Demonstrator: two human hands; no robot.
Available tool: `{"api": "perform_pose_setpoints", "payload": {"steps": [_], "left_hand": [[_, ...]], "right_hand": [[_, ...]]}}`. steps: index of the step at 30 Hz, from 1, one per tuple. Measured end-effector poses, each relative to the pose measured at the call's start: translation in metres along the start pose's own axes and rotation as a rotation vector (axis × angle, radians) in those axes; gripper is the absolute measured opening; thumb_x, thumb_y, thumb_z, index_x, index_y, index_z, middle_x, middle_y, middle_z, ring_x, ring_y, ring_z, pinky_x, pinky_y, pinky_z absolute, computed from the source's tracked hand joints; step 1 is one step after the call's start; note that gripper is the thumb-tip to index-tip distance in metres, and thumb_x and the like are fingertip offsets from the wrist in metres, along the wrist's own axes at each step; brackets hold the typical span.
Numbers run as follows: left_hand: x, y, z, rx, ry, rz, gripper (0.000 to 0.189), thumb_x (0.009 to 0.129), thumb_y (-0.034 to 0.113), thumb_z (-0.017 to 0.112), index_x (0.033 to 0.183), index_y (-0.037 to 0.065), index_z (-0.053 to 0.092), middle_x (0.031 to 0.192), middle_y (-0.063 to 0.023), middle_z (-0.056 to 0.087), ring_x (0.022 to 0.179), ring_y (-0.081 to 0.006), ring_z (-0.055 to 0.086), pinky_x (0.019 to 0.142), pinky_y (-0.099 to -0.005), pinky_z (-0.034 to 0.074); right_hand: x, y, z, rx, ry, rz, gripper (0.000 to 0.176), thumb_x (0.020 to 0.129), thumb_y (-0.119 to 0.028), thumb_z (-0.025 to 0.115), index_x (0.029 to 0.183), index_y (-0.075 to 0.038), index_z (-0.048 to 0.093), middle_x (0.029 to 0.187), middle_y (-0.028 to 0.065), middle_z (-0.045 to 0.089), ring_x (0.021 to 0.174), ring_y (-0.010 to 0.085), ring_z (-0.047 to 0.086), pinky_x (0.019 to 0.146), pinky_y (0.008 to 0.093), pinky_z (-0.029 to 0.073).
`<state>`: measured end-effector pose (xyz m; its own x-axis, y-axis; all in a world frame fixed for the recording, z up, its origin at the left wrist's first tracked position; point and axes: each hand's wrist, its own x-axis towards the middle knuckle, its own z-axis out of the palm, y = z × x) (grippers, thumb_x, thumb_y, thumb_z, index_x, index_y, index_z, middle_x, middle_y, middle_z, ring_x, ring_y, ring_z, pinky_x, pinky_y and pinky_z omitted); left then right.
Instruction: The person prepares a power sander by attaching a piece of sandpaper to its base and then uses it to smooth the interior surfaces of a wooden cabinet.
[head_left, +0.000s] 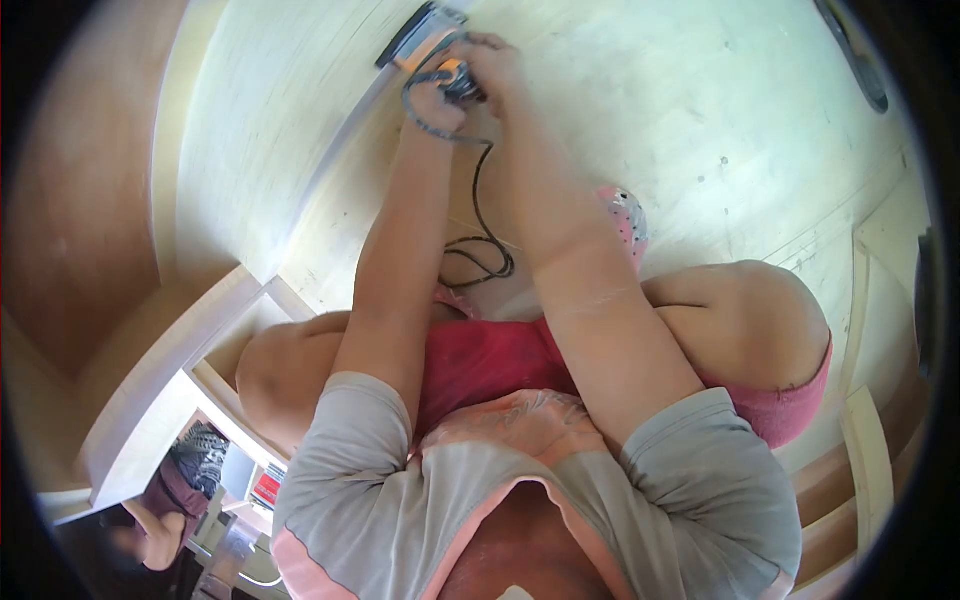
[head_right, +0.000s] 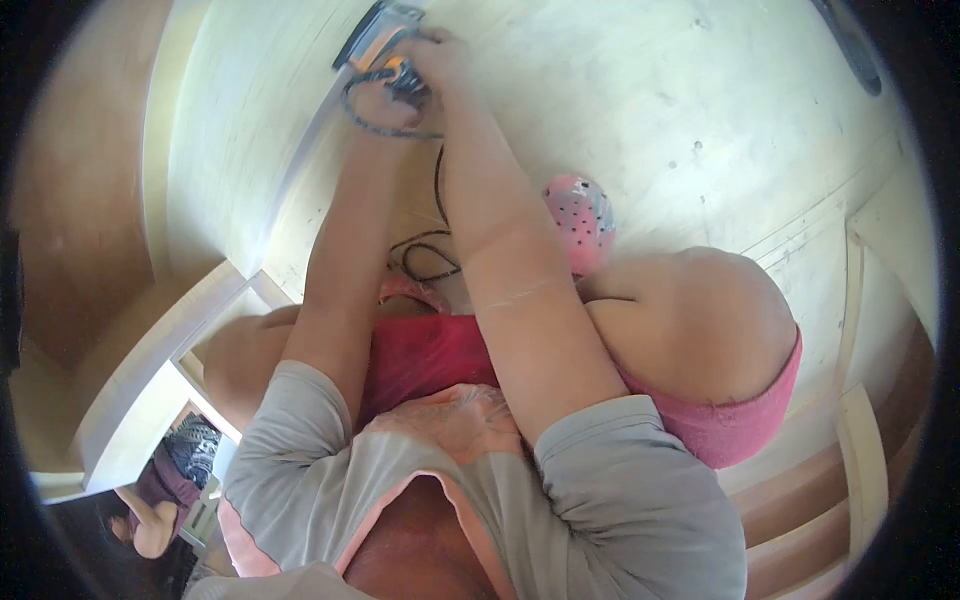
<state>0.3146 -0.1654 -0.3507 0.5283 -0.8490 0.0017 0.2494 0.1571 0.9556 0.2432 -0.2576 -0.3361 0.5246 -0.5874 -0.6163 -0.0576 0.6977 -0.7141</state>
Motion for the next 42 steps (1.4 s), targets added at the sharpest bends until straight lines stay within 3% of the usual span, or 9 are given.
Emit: {"api": "perform_pose_setpoints", "payload": {"steps": [3,6,11,13,16,26,32,34,42], "left_hand": [[0.027,-0.001,0.025,-0.307,-0.008,-0.098,0.031,0.083,0.015,0.061,0.112,0.006,0.056,0.103,-0.004,0.06,0.095,-0.0164,0.059,0.079,-0.0297,0.05],[0.02,-0.003,0.037,-0.063,0.185,0.039,0.029,0.085,0.023,0.061,0.11,0.008,0.057,0.102,-0.0032,0.061,0.095,-0.0159,0.059,0.079,-0.0299,0.05],[-0.025,-0.024,-0.029,0.142,-0.024,0.154,0.063,0.059,0.002,0.061,0.122,0.0,0.052,0.116,-0.0071,0.057,0.103,-0.017,0.055,0.087,-0.0281,0.044],[-0.04,-0.069,-0.064,-0.836,0.204,-0.099,0.036,0.077,0.024,0.06,0.106,0.005,0.055,0.103,-0.0054,0.059,0.084,-0.0155,0.058,0.067,-0.0283,0.051],[-0.078,0.003,-0.057,-0.817,0.538,-0.289,0.032,0.079,0.019,0.057,0.108,0.004,0.055,0.103,-0.0065,0.06,0.083,-0.0161,0.06,0.069,-0.0276,0.051],[-0.069,0.002,-0.048,-0.487,0.313,-0.304,0.042,0.08,0.006,0.061,0.12,0.002,0.05,0.11,-0.0096,0.058,0.1,-0.0184,0.059,0.084,-0.0303,0.051],[-0.049,0.007,-0.012,-0.127,0.236,-0.125,0.068,0.053,-0.007,0.061,0.12,-0.001,0.049,0.106,-0.0056,0.058,0.097,-0.0174,0.059,0.078,-0.0286,0.049],[-0.052,0.001,-0.026,-0.263,-0.078,0.052,0.067,0.055,-0.004,0.068,0.12,0.001,0.05,0.106,-0.0066,0.059,0.095,-0.0188,0.06,0.076,-0.0286,0.05],[-0.094,0.006,-0.044,-0.531,0.443,-0.195,0.04,0.077,0.006,0.059,0.116,-0.003,0.052,0.102,-0.0116,0.06,0.093,-0.0199,0.061,0.076,-0.0289,0.052]], "right_hand": [[-0.002,-0.03,-0.009,0.048,0.016,-0.008,0.048,0.066,-0.012,0.071,0.111,-0.002,0.06,0.088,0.0102,0.064,0.071,0.0191,0.063,0.056,0.034,0.051],[-0.012,-0.042,-0.005,0.081,0.15,0.113,0.053,0.062,-0.015,0.072,0.109,0.005,0.061,0.091,0.0159,0.064,0.08,0.0228,0.064,0.063,0.0368,0.053],[-0.009,0.002,0.016,0.012,-0.148,0.209,0.043,0.061,-0.012,0.071,0.099,0.005,0.063,0.083,0.0132,0.064,0.066,0.0224,0.063,0.057,0.0345,0.052],[-0.018,0.025,0.035,0.002,-0.211,0.273,0.044,0.056,-0.012,0.074,0.094,0.006,0.064,0.085,0.0136,0.064,0.071,0.0227,0.063,0.06,0.0345,0.052],[-0.042,0.046,0.062,-0.189,-0.209,0.203,0.047,0.051,-0.012,0.077,0.092,0.007,0.064,0.087,0.0145,0.064,0.076,0.0233,0.063,0.064,0.0343,0.052],[-0.031,0.031,0.046,-0.148,-0.168,0.269,0.05,0.049,-0.008,0.075,0.095,0.006,0.064,0.091,0.0162,0.065,0.08,0.0237,0.064,0.069,0.0341,0.052],[-0.03,0.0,0.027,-0.118,-0.188,0.177,0.038,0.063,-0.005,0.066,0.1,0.004,0.06,0.083,0.0127,0.064,0.067,0.0183,0.063,0.057,0.0303,0.053],[-0.028,0.003,0.029,-0.187,-0.22,0.261,0.05,0.05,-0.007,0.075,0.097,0.005,0.064,0.089,0.0134,0.066,0.076,0.0235,0.064,0.065,0.0337,0.052],[-0.041,0.041,0.059,-0.318,-0.248,0.261,0.045,0.051,-0.008,0.074,0.093,0.005,0.066,0.088,0.015,0.066,0.075,0.0238,0.065,0.064,0.0339,0.053]]}}
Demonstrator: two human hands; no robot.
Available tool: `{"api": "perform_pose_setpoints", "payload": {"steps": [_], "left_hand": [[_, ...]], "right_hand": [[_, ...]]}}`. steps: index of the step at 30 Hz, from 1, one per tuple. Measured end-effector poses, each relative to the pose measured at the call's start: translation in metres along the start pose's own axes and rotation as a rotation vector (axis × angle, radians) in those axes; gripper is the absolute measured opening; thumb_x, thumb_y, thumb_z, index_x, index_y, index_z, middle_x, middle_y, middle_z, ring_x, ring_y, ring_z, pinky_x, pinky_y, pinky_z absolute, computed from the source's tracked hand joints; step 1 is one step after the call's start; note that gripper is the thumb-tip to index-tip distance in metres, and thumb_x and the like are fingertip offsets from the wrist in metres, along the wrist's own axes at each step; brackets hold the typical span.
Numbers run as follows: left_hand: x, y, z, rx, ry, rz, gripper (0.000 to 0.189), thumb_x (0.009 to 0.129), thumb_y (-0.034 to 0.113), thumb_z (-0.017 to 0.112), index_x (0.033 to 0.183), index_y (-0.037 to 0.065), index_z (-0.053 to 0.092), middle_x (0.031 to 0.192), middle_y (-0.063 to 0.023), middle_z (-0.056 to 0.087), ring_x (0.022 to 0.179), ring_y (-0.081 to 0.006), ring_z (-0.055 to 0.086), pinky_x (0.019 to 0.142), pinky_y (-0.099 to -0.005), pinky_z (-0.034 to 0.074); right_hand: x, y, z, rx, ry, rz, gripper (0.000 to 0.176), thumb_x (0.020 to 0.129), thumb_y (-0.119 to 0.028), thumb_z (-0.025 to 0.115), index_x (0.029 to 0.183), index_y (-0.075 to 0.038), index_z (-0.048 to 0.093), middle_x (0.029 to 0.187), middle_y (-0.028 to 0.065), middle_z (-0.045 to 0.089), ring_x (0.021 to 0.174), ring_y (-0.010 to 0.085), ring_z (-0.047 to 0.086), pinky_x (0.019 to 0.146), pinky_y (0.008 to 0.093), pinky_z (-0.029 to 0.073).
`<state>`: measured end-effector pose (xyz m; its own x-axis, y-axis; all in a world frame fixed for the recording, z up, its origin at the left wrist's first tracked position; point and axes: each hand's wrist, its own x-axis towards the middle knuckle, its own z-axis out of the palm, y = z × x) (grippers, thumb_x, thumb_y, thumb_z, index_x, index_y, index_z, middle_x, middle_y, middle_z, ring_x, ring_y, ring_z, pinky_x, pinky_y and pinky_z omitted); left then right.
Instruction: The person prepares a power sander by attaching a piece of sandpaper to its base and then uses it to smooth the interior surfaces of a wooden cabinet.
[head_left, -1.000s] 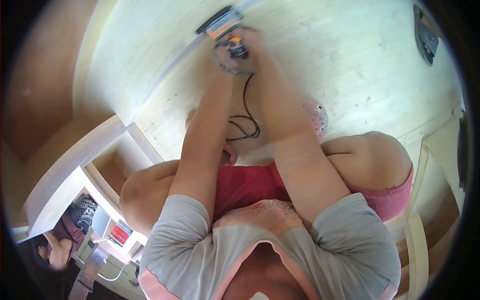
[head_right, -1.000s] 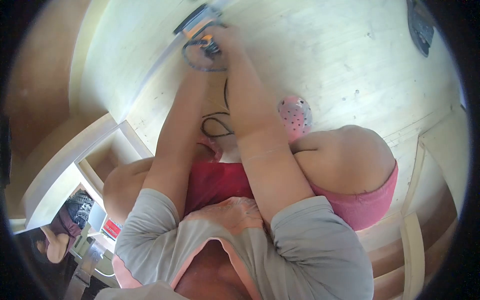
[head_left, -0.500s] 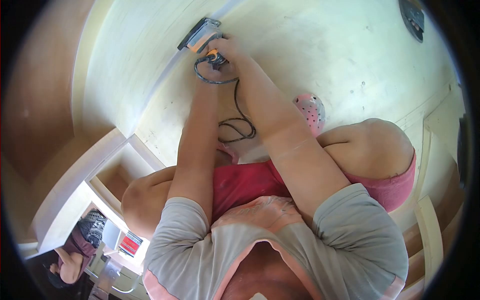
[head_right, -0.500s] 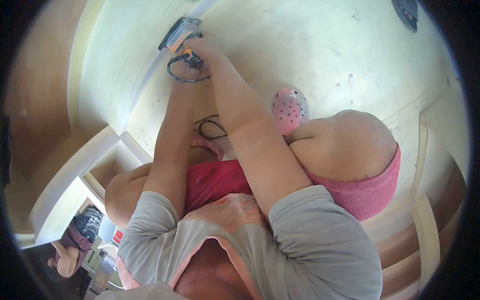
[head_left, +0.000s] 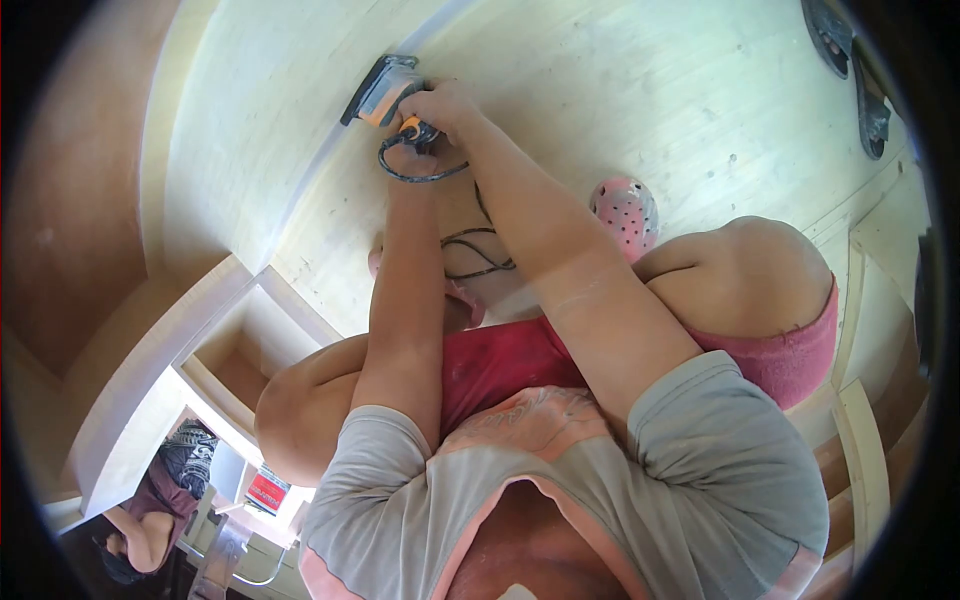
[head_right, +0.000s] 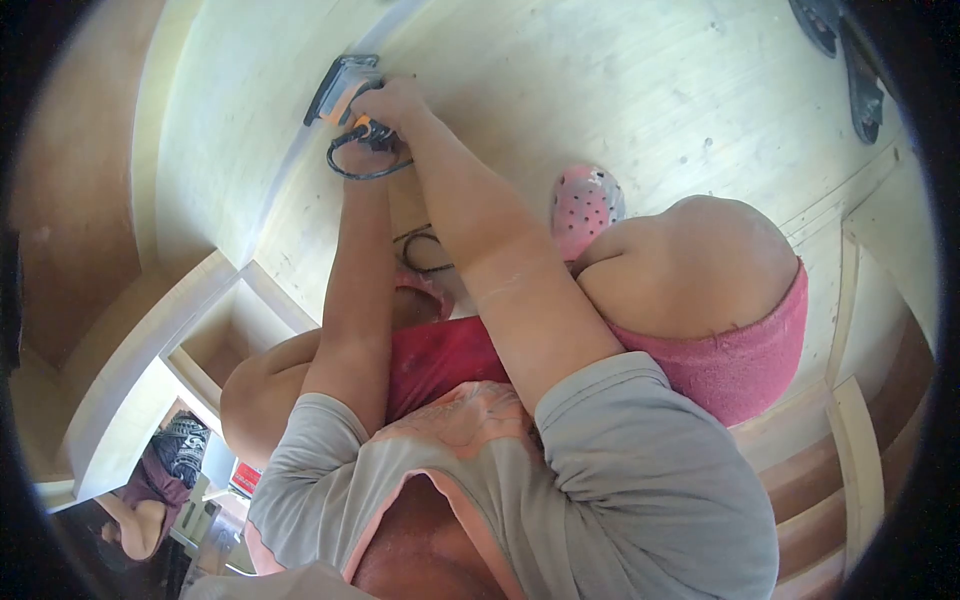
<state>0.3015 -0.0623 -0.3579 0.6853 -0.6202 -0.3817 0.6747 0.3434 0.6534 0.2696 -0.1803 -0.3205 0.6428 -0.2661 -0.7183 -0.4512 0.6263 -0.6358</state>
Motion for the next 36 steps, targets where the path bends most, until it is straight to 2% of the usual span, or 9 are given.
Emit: {"api": "perform_pose_setpoints", "payload": {"steps": [5,8,10,13,15,22,31,33,36], "left_hand": [[-0.003,0.006,0.029,0.152,0.064,0.069,0.036,0.083,0.015,0.058,0.113,-0.004,0.052,0.098,-0.0128,0.061,0.088,-0.0169,0.061,0.07,-0.0261,0.05],[0.02,0.0,0.038,0.106,-0.327,0.054,0.037,0.084,0.028,0.058,0.104,-0.004,0.056,0.091,-0.0127,0.062,0.08,-0.0158,0.061,0.064,-0.0245,0.048],[0.067,-0.013,0.026,-0.149,-1.082,-0.233,0.035,0.081,0.023,0.058,0.108,0.001,0.055,0.098,-0.0069,0.06,0.086,-0.0181,0.059,0.071,-0.0286,0.05],[0.078,-0.052,0.004,-0.194,-0.57,-0.181,0.036,0.081,0.024,0.057,0.109,0.002,0.055,0.099,-0.0057,0.06,0.087,-0.0174,0.058,0.075,-0.0262,0.048],[0.092,-0.074,0.001,0.125,0.157,-0.022,0.027,0.078,0.02,0.071,0.088,-0.003,0.063,0.08,-0.0079,0.063,0.067,-0.0161,0.061,0.056,-0.0282,0.047],[0.091,-0.076,0.018,-0.007,0.222,-0.089,0.022,0.08,0.014,0.068,0.097,0.001,0.064,0.084,-0.0062,0.064,0.073,-0.0158,0.062,0.064,-0.0284,0.05],[-0.002,0.012,0.007,0.277,-0.281,0.029,0.024,0.086,0.02,0.063,0.106,0.008,0.059,0.101,-0.0058,0.063,0.089,-0.0144,0.061,0.078,-0.0314,0.051],[-0.005,0.026,0.021,0.051,0.045,-0.603,0.032,0.084,0.014,0.065,0.114,0.006,0.055,0.108,-0.0086,0.06,0.098,-0.0187,0.059,0.079,-0.0351,0.053],[-0.002,0.018,0.039,0.195,-0.043,-0.634,0.036,0.081,0.02,0.069,0.112,0.005,0.057,0.102,-0.0084,0.063,0.088,-0.0176,0.062,0.072,-0.0329,0.055]], "right_hand": [[0.005,0.003,-0.002,0.094,-0.03,-0.038,0.047,0.053,-0.01,0.074,0.097,0.006,0.064,0.088,0.0163,0.065,0.075,0.0245,0.064,0.063,0.0348,0.053],[0.011,-0.002,-0.017,0.198,-0.042,-0.052,0.049,0.055,-0.011,0.073,0.1,0.006,0.063,0.088,0.0166,0.065,0.076,0.0258,0.065,0.063,0.0367,0.053],[-0.002,-0.026,-0.033,0.094,0.111,0.004,0.03,0.059,-0.004,0.067,0.089,0.002,0.063,0.081,0.0106,0.064,0.065,0.0202,0.062,0.058,0.0315,0.052],[0.056,0.001,-0.066,0.052,0.035,-0.024,0.017,0.064,-0.005,0.06,0.08,-0.002,0.062,0.073,0.0073,0.061,0.058,0.0171,0.06,0.054,0.0314,0.051],[0.038,-0.02,-0.076,0.021,0.019,-0.033,0.014,0.065,-0.005,0.058,0.078,-0.003,0.061,0.071,0.0066,0.06,0.057,0.0162,0.059,0.052,0.031,0.051],[0.017,-0.031,-0.073,0.192,0.144,-0.126,0.039,0.06,-0.01,0.067,0.097,0.0,0.063,0.083,0.011,0.064,0.067,0.0202,0.062,0.055,0.0333,0.049],[0.002,-0.014,-0.054,-0.017,-0.094,-0.139,0.042,0.069,-0.011,0.071,0.108,-0.001,0.058,0.089,0.0085,0.064,0.076,0.0195,0.063,0.065,0.0319,0.052],[-0.003,-0.016,-0.06,0.095,-0.299,0.185,0.047,0.068,-0.016,0.076,0.108,0.0,0.059,0.096,0.0123,0.064,0.079,0.0213,0.064,0.07,0.0339,0.053],[-0.018,-0.023,-0.083,-0.043,-0.392,0.164,0.045,0.075,-0.02,0.073,0.111,0.001,0.055,0.098,0.0102,0.063,0.089,0.0215,0.063,0.076,0.0367,0.054]]}}
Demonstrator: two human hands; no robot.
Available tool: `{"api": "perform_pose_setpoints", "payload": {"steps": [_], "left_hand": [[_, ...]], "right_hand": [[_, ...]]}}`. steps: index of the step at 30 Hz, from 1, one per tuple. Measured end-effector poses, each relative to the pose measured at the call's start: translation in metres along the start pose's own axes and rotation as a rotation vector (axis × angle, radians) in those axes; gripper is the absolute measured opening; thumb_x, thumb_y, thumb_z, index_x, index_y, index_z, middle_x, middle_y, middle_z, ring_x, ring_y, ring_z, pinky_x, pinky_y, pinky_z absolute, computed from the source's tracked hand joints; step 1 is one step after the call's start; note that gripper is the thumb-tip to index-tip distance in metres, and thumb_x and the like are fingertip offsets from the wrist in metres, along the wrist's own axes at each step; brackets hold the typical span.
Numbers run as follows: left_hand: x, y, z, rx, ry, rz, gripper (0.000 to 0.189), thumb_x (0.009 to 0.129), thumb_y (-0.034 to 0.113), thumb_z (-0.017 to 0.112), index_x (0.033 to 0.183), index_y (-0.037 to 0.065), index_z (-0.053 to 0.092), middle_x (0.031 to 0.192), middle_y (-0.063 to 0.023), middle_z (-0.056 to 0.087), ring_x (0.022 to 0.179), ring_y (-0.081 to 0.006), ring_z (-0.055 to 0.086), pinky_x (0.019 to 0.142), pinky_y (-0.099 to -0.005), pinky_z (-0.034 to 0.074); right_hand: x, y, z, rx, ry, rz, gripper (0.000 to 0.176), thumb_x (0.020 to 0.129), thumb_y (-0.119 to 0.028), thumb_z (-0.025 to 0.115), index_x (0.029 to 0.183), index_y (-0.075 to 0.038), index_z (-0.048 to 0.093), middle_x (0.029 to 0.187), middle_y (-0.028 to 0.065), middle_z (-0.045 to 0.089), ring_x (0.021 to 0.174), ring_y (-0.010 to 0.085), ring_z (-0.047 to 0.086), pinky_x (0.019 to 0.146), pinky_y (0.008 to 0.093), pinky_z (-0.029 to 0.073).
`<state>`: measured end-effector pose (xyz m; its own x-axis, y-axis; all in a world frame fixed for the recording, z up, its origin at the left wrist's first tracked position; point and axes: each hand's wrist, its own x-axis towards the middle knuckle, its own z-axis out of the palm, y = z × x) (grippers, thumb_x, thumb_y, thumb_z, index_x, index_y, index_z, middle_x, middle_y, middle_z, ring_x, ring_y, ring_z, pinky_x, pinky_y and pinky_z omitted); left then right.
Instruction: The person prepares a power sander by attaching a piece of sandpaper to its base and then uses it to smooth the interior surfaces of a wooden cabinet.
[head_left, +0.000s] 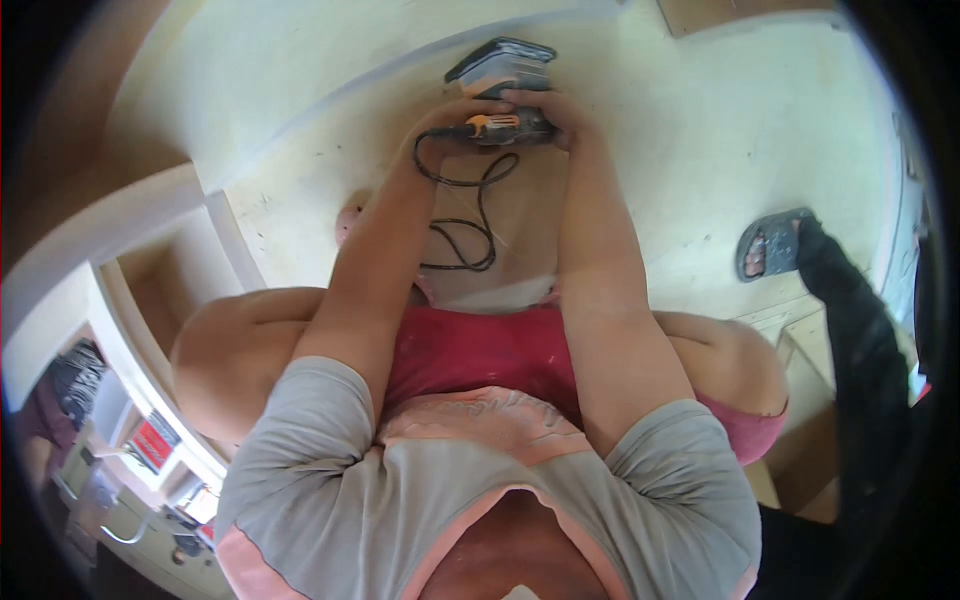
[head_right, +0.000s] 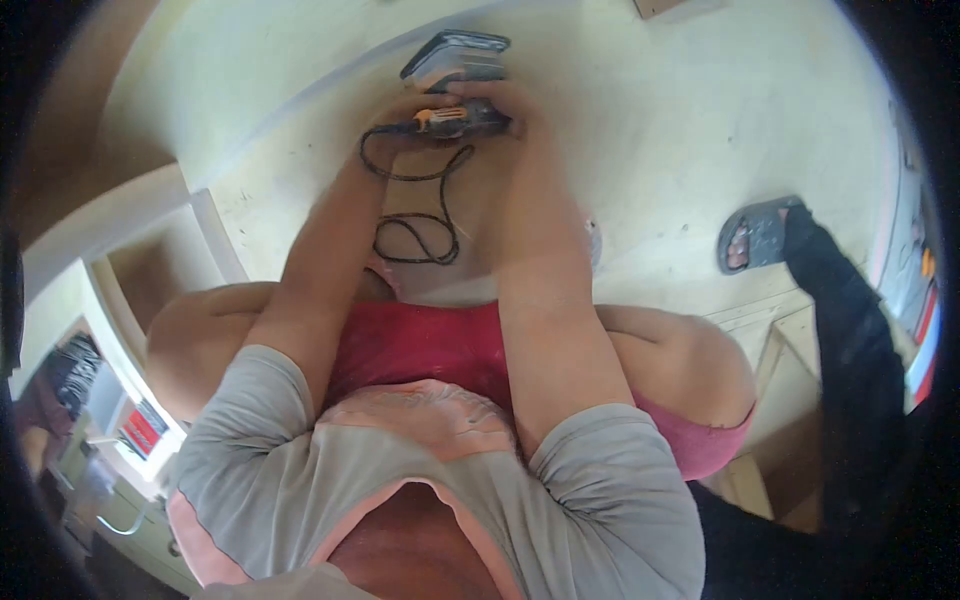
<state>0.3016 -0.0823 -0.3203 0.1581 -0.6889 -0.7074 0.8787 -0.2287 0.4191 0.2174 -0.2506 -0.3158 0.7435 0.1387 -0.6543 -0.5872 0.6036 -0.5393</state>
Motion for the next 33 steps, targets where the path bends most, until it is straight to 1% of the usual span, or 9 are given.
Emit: {"api": "perform_pose_setpoints", "payload": {"steps": [8,10,14,17,19,23,25,29,33], "left_hand": [[0.019,0.024,0.012,0.327,0.019,-0.033,0.046,0.08,0.034,0.07,0.109,0.001,0.058,0.094,-0.0104,0.065,0.08,-0.02,0.064,0.071,-0.0318,0.054],[0.017,0.017,-0.003,-0.047,0.056,0.053,0.048,0.078,0.042,0.068,0.1,0.001,0.06,0.091,-0.0096,0.066,0.08,-0.022,0.065,0.073,-0.0322,0.053],[0.011,0.01,-0.016,-0.366,0.135,0.083,0.057,0.082,0.048,0.063,0.108,-0.002,0.057,0.101,-0.0142,0.064,0.084,-0.0248,0.064,0.073,-0.0345,0.052],[0.016,0.009,-0.009,-0.149,0.467,0.248,0.054,0.08,0.051,0.059,0.095,0.0,0.062,0.091,-0.0123,0.067,0.084,-0.0255,0.065,0.075,-0.0395,0.051],[0.017,0.018,0.001,0.612,0.967,0.353,0.052,0.08,0.049,0.059,0.093,-0.001,0.064,0.091,-0.0138,0.067,0.077,-0.0227,0.066,0.068,-0.0389,0.051],[-0.009,0.018,0.035,1.0,0.989,0.573,0.053,0.077,0.054,0.064,0.1,0.006,0.064,0.095,-0.0123,0.065,0.079,-0.0237,0.065,0.068,-0.037,0.051],[-0.023,0.018,0.044,0.555,0.257,-0.016,0.061,0.075,0.057,0.065,0.103,0.003,0.06,0.087,-0.0111,0.065,0.073,-0.0267,0.065,0.067,-0.0383,0.053],[-0.004,-0.015,0.032,-0.08,0.46,-0.088,0.061,0.081,0.054,0.062,0.11,0.001,0.054,0.091,-0.0128,0.063,0.077,-0.0299,0.064,0.069,-0.0417,0.054],[0.031,-0.032,0.005,-0.544,0.215,0.246,0.046,0.088,0.038,0.058,0.114,0.001,0.049,0.102,-0.0175,0.058,0.093,-0.0305,0.061,0.078,-0.0451,0.054]], "right_hand": [[0.008,-0.002,-0.026,-0.012,0.438,-0.349,0.046,0.062,-0.008,0.074,0.104,0.004,0.059,0.094,0.0119,0.063,0.082,0.0223,0.063,0.066,0.0355,0.055],[0.012,-0.011,-0.021,-0.175,0.531,-0.478,0.048,0.057,-0.008,0.078,0.1,0.005,0.06,0.094,0.012,0.064,0.079,0.0217,0.063,0.066,0.0345,0.054],[0.017,-0.02,-0.008,-0.331,0.606,-0.475,0.051,0.055,-0.009,0.08,0.101,0.003,0.06,0.09,0.0101,0.064,0.076,0.0201,0.063,0.066,0.0329,0.054],[0.031,-0.01,-0.016,-0.367,0.602,-0.498,0.05,0.053,-0.009,0.081,0.097,0.002,0.061,0.088,0.0095,0.064,0.075,0.0199,0.063,0.067,0.0324,0.054],[0.041,-0.004,-0.016,-0.367,0.683,-0.553,0.052,0.052,-0.007,0.081,0.098,0.004,0.06,0.089,0.0108,0.064,0.076,0.021,0.063,0.067,0.0331,0.054],[0.037,-0.008,0.001,-0.377,0.762,-0.555,0.058,0.052,-0.007,0.081,0.102,0.007,0.056,0.091,0.0135,0.064,0.077,0.0221,0.063,0.068,0.0344,0.054],[0.039,-0.009,0.0,-0.388,0.73,-0.534,0.063,0.052,-0.007,0.082,0.104,0.011,0.052,0.094,0.0156,0.063,0.079,0.0229,0.063,0.068,0.0348,0.054],[0.05,-0.008,0.007,-0.401,0.669,-0.507,0.066,0.051,-0.008,0.083,0.105,0.012,0.051,0.096,0.0176,0.062,0.079,0.0228,0.063,0.068,0.0343,0.054],[0.046,-0.012,0.025,-0.41,0.668,-0.449,0.075,0.049,-0.01,0.084,0.109,0.015,0.048,0.095,0.0182,0.062,0.08,0.0246,0.063,0.068,0.0331,0.054]]}}
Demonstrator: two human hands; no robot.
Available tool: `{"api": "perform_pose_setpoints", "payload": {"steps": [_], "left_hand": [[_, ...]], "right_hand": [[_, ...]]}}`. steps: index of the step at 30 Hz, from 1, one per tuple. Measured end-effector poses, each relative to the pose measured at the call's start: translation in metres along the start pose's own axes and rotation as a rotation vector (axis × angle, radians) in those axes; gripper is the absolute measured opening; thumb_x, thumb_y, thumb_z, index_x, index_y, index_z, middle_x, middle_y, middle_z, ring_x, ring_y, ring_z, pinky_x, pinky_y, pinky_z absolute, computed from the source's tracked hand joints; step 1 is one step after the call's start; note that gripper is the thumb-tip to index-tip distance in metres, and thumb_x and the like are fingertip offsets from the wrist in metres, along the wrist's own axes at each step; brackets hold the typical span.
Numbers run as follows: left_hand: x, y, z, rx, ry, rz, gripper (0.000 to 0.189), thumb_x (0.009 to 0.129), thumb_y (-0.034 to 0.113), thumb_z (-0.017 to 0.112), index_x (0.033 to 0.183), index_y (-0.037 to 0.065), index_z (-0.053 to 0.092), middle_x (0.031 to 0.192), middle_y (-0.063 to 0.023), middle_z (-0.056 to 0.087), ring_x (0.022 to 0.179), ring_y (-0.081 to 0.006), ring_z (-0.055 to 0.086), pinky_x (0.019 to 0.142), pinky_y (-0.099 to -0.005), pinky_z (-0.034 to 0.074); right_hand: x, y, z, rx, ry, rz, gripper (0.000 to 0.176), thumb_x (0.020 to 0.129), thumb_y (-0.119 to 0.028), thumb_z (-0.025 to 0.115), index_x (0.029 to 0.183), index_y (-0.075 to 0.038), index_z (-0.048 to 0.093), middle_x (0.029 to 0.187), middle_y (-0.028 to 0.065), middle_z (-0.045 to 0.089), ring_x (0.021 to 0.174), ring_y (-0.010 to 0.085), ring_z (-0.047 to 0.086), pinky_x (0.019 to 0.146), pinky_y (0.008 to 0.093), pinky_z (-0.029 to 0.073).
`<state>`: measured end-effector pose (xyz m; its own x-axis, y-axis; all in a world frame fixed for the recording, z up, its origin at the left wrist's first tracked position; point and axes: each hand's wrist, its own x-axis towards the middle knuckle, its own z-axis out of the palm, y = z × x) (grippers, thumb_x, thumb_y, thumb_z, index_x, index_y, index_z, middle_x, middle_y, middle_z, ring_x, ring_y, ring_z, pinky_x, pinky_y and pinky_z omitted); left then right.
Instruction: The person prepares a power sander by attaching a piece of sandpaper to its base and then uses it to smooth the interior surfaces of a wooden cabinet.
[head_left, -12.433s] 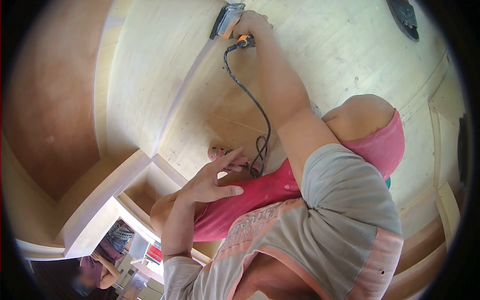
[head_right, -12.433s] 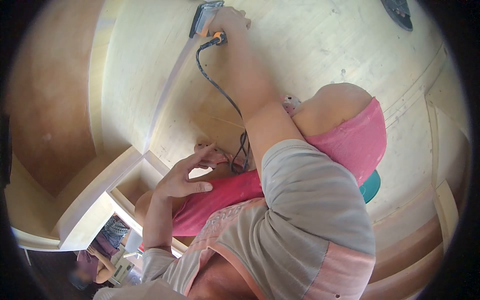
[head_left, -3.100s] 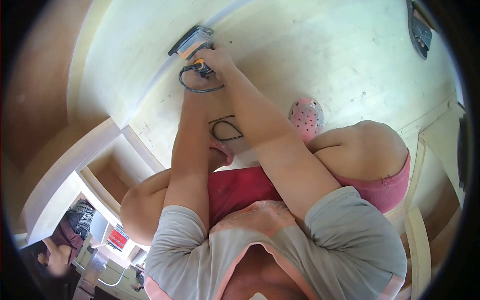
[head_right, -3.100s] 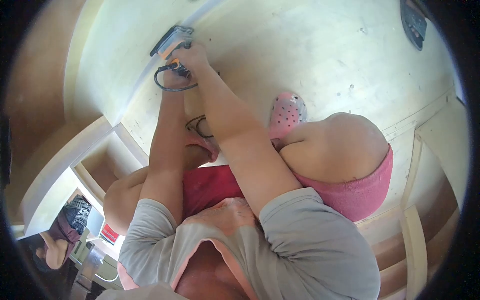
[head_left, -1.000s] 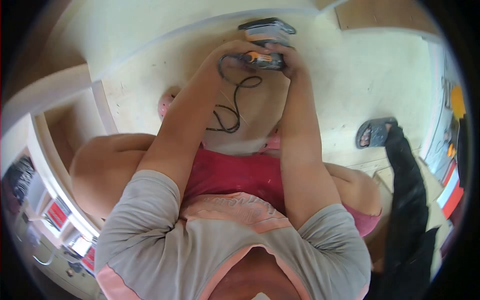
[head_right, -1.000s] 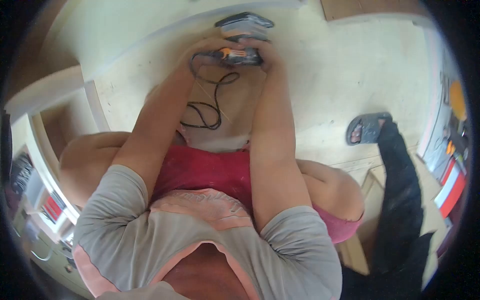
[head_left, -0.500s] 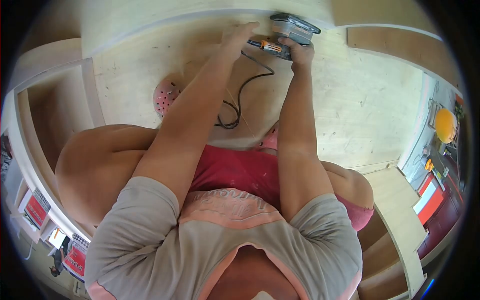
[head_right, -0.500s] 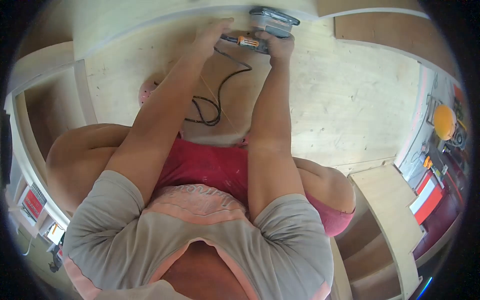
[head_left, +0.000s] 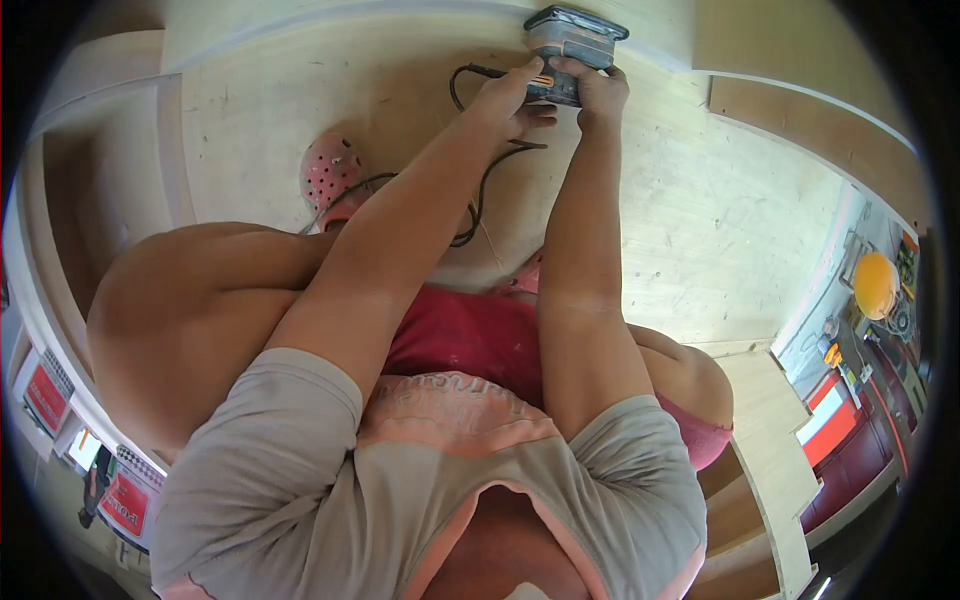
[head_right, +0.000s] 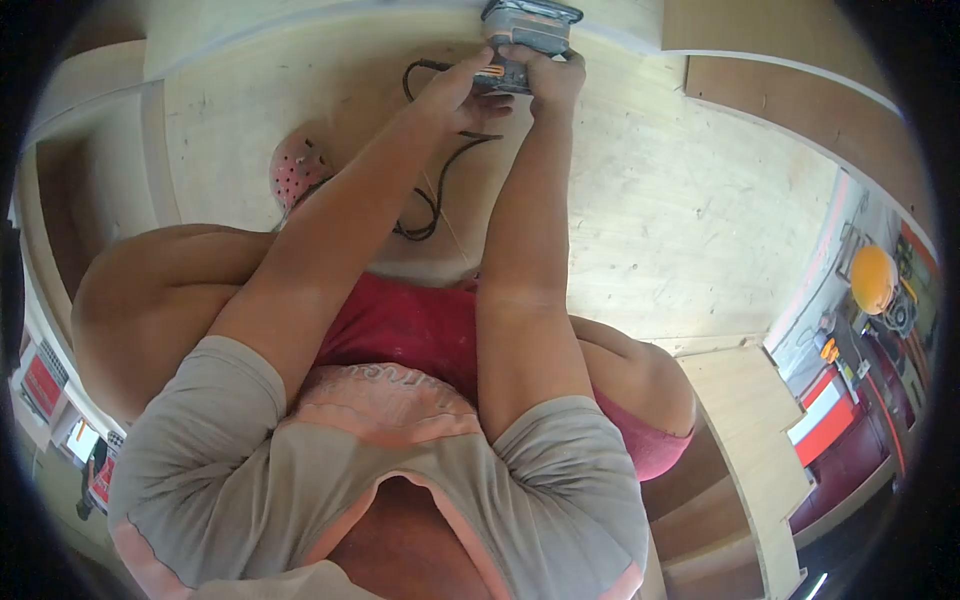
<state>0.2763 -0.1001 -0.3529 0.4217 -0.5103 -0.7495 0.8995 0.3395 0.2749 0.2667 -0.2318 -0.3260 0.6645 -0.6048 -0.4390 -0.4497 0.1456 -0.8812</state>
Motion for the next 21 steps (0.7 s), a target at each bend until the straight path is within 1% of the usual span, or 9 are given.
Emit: {"api": "perform_pose_setpoints", "payload": {"steps": [2,4,7,10,14,16,17,19,21], "left_hand": [[0.008,-0.005,0.002,-0.066,-0.075,0.045,0.039,0.09,0.031,0.058,0.113,0.001,0.049,0.106,-0.0191,0.056,0.098,-0.0305,0.059,0.081,-0.0461,0.054],[0.006,-0.006,0.015,-0.119,-0.023,0.119,0.032,0.088,0.02,0.059,0.11,-0.002,0.05,0.105,-0.0192,0.057,0.1,-0.0319,0.059,0.086,-0.0483,0.052],[0.006,-0.007,0.025,-0.131,0.0,0.113,0.031,0.087,0.014,0.06,0.108,-0.005,0.05,0.105,-0.0189,0.057,0.1,-0.0326,0.058,0.087,-0.0496,0.053],[0.009,-0.005,0.024,-0.067,-0.017,0.094,0.03,0.086,0.012,0.06,0.108,-0.007,0.05,0.105,-0.0191,0.057,0.1,-0.0326,0.059,0.086,-0.0488,0.054],[0.008,-0.003,0.018,-0.059,-0.04,0.096,0.029,0.086,0.009,0.059,0.109,-0.007,0.051,0.105,-0.0201,0.057,0.098,-0.0333,0.059,0.084,-0.0486,0.054],[0.007,-0.002,0.002,-0.144,-0.039,0.146,0.029,0.082,0.006,0.062,0.106,-0.006,0.052,0.102,-0.0192,0.059,0.092,-0.034,0.061,0.079,-0.0508,0.055],[0.006,-0.002,-0.01,-0.124,-0.041,0.139,0.029,0.082,0.006,0.062,0.106,-0.006,0.052,0.102,-0.0192,0.059,0.092,-0.034,0.061,0.079,-0.0508,0.055],[0.009,0.0,-0.046,0.154,-0.096,0.451,0.026,0.082,0.006,0.061,0.104,-0.006,0.054,0.099,-0.0187,0.059,0.094,-0.0345,0.06,0.083,-0.0531,0.053],[-0.008,0.026,-0.067,-0.226,-0.068,0.258,0.024,0.083,0.007,0.06,0.102,-0.005,0.054,0.097,-0.018,0.06,0.094,-0.0338,0.06,0.086,-0.0557,0.051]], "right_hand": [[0.007,0.002,-0.003,-0.022,0.033,0.0,0.07,0.052,-0.011,0.083,0.108,0.014,0.05,0.095,0.0193,0.062,0.08,0.0243,0.064,0.068,0.0329,0.054],[0.016,0.001,-0.016,-0.103,-0.07,-0.012,0.068,0.052,-0.013,0.084,0.107,0.013,0.052,0.096,0.0184,0.062,0.081,0.0246,0.064,0.069,0.0331,0.055],[0.022,-0.001,-0.026,-0.073,-0.171,0.016,0.066,0.053,-0.016,0.085,0.105,0.01,0.056,0.096,0.0166,0.063,0.08,0.0236,0.064,0.068,0.0332,0.054],[0.024,-0.004,-0.027,-0.195,-0.203,0.122,0.064,0.053,-0.018,0.086,0.104,0.008,0.059,0.095,0.0144,0.064,0.078,0.0221,0.065,0.067,0.0329,0.054],[0.02,-0.003,-0.021,-0.138,-0.181,0.11,0.062,0.052,-0.018,0.086,0.103,0.006,0.06,0.094,0.0133,0.065,0.078,0.0216,0.065,0.066,0.0322,0.053],[0.012,0.003,-0.006,-0.1,-0.203,0.003,0.057,0.052,-0.019,0.085,0.098,0.005,0.064,0.091,0.0132,0.066,0.077,0.0213,0.065,0.066,0.0314,0.053],[0.015,0.01,0.004,-0.227,-0.185,-0.029,0.054,0.051,-0.022,0.085,0.095,0.004,0.065,0.089,0.0124,0.067,0.077,0.0206,0.065,0.067,0.0318,0.053],[0.004,0.01,0.026,-0.34,-0.188,-0.069,0.051,0.05,-0.029,0.084,0.09,-0.001,0.068,0.087,0.0111,0.068,0.077,0.0197,0.066,0.068,0.0327,0.053],[-0.014,0.007,0.054,-0.395,-0.178,-0.074,0.052,0.049,-0.037,0.083,0.087,-0.005,0.07,0.086,0.011,0.069,0.077,0.0201,0.066,0.07,0.0331,0.053]]}}
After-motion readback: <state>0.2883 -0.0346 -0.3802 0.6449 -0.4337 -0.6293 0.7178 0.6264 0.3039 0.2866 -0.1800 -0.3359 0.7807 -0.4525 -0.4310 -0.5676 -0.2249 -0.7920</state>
